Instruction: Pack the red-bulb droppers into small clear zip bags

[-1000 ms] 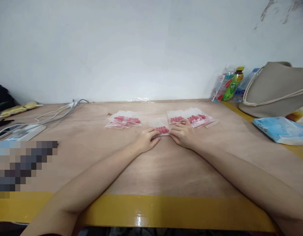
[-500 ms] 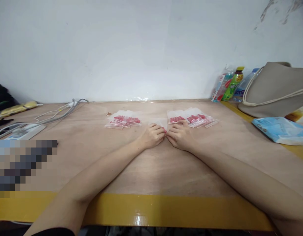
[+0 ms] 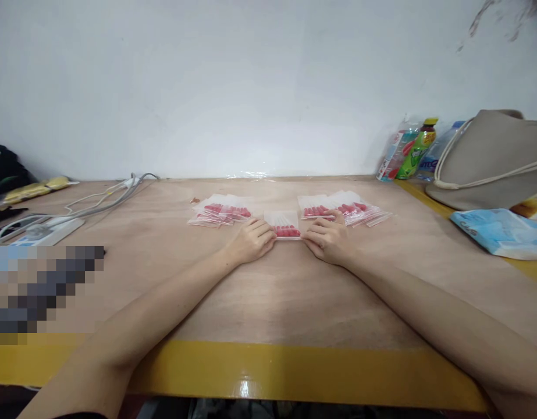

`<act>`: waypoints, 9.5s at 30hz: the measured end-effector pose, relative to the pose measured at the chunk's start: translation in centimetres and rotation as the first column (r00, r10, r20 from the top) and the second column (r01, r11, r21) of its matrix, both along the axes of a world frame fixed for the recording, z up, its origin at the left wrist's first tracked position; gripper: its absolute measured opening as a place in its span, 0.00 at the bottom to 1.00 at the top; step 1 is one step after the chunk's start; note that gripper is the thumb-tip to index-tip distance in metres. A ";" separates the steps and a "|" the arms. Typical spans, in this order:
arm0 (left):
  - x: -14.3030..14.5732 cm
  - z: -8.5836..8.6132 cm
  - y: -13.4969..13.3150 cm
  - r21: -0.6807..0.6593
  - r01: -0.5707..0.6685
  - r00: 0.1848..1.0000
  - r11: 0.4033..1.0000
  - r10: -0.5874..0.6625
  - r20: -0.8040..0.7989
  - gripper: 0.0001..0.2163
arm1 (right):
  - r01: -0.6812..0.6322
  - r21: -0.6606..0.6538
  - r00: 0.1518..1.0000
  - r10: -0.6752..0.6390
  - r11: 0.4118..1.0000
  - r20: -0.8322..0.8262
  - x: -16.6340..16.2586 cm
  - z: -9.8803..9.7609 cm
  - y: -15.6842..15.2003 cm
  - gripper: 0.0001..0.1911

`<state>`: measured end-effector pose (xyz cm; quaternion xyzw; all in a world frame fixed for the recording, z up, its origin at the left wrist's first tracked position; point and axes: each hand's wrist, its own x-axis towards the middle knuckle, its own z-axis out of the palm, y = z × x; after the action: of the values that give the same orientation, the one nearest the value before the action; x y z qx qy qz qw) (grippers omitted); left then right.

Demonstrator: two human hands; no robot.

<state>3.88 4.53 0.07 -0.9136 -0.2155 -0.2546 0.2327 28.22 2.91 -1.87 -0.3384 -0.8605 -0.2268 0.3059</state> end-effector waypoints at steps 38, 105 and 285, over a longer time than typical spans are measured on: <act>-6.8 -0.8 3.6 -0.059 -0.582 0.811 0.811 0.584 0.027 0.20 | 0.268 -0.106 0.913 -0.287 0.958 -0.290 8.4 1.2 4.9 0.08; 3.2 -2.0 1.6 -0.107 0.016 0.998 0.994 -0.009 0.064 0.10 | -0.063 0.159 0.997 0.056 0.985 0.052 -2.0 0.0 1.9 0.11; -6.5 -0.7 2.3 -0.157 -0.540 0.810 0.827 0.561 0.168 0.17 | -0.320 -0.351 0.885 0.145 0.880 -0.443 -1.1 1.2 3.7 0.03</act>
<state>-2.58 6.79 -0.58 -0.7907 -0.5068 -0.2586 0.2261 27.08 6.58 -0.71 -0.3268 -0.8415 0.0748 0.4237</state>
